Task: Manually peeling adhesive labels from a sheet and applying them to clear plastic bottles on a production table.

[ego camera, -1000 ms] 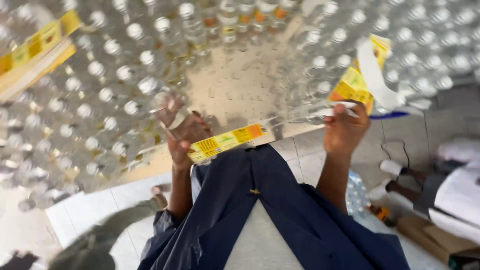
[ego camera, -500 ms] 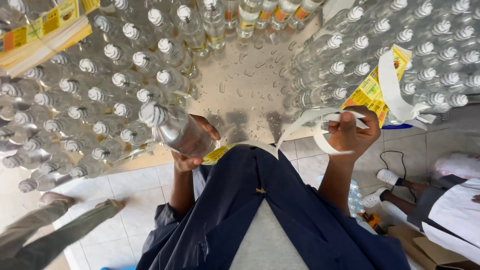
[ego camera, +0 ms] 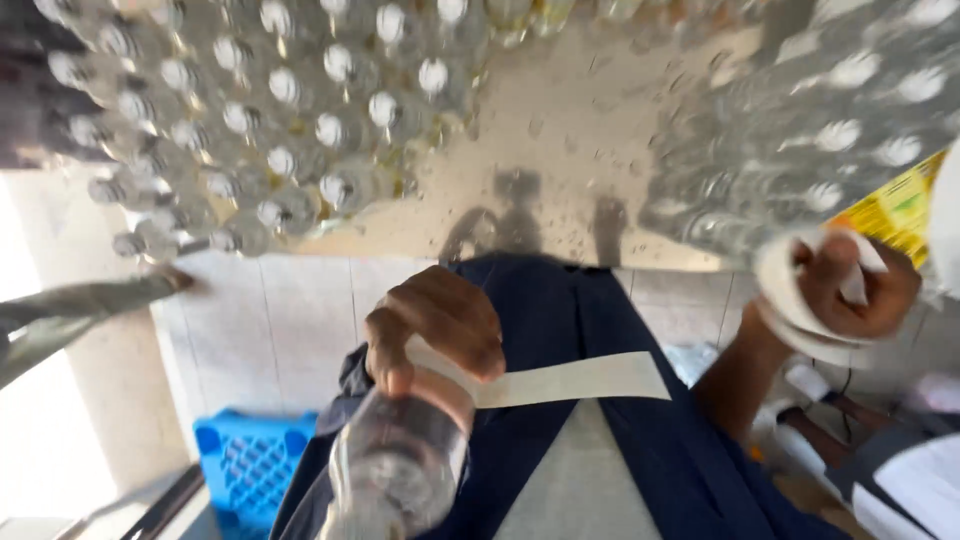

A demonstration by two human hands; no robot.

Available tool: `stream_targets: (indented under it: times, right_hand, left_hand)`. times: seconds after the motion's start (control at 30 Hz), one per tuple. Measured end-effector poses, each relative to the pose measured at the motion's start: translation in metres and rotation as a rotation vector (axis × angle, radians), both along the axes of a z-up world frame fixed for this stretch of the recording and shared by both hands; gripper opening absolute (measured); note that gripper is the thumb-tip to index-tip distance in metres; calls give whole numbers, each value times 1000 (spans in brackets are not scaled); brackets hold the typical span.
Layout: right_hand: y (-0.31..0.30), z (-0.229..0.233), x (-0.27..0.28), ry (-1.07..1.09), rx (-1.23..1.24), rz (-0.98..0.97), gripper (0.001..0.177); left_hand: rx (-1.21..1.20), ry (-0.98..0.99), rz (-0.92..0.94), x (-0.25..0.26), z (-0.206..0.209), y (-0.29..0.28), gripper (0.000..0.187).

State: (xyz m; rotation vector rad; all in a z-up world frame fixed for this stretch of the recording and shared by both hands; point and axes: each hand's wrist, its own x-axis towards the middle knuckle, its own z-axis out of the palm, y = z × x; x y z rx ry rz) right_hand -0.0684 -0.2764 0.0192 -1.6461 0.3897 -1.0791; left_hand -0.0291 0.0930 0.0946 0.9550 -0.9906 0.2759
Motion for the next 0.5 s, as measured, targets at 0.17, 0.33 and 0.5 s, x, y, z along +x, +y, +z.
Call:
stream_targets:
  times: [0.17, 0.33, 0.5]
  right_hand:
    - [39, 19, 4, 152, -127, 81, 11]
    - [36, 18, -5, 210, -237, 119, 24]
    - [3, 18, -26, 136, -207, -21, 29]
  left_hand:
    - [-8, -116, -186, -10, 8, 2, 89]
    - [7, -76, -172, -12, 5, 2, 91]
    - [-41, 68, 19, -17, 10, -4, 61]
